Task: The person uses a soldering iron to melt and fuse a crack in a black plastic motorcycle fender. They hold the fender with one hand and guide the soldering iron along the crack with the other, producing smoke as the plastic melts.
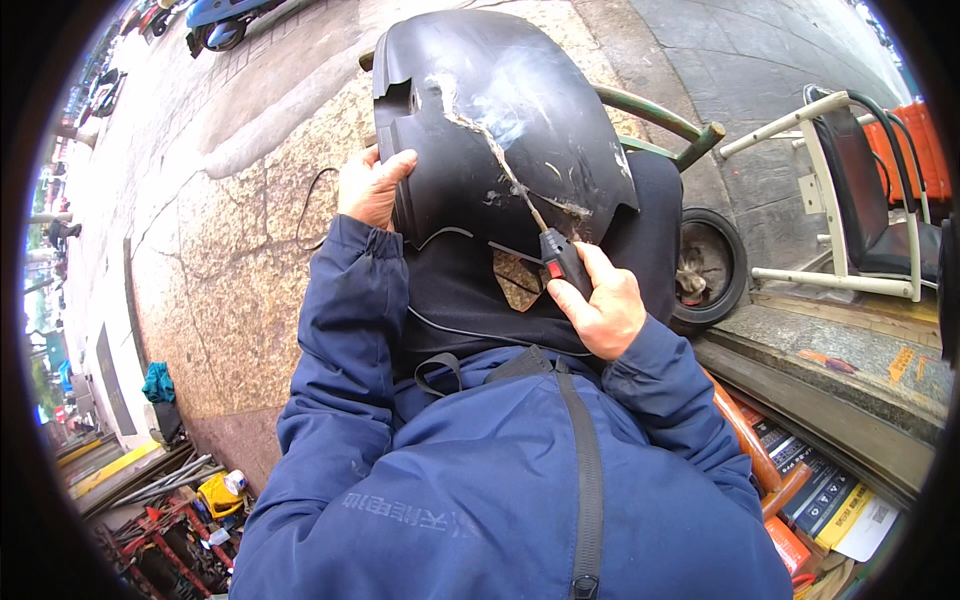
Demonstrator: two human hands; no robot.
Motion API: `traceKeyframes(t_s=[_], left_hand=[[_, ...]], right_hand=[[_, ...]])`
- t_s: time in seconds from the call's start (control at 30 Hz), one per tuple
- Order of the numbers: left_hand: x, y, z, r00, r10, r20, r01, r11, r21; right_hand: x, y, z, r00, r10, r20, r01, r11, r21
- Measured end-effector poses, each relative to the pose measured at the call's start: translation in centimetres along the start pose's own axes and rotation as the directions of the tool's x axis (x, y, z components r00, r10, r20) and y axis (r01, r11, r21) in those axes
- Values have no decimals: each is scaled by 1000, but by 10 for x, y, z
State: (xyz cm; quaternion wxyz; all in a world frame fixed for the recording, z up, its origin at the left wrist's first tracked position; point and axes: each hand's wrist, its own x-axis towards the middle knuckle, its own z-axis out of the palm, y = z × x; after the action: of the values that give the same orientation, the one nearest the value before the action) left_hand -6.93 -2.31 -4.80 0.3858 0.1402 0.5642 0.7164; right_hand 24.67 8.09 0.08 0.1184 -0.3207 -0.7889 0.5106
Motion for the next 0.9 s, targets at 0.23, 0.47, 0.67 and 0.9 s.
traceKeyframes(t_s=[0.23, 0.47, 0.67, 0.9], left_hand=[[2, -1, 0, 999, -6, -31, 7, 999, 34], [-1, 1, 4, 999, 7, -34, -6, 1000, 7], [-3, 1, 5, 999, 3, -35, -3, 1000, -3], [0, -2, 1, 1000, 13, -12, -13, 1000, -2]], right_hand=[[0, -1, 6, 999, -23, -25, 24, 1000, 1], [0, -5, 4, 1000, 26, 14, -26, 999, -28], [1, -10, 6, 998, -39, -46, 39, 999, 4], [1, -13, 4, 997, -45, -55, 46, 999, 12]])
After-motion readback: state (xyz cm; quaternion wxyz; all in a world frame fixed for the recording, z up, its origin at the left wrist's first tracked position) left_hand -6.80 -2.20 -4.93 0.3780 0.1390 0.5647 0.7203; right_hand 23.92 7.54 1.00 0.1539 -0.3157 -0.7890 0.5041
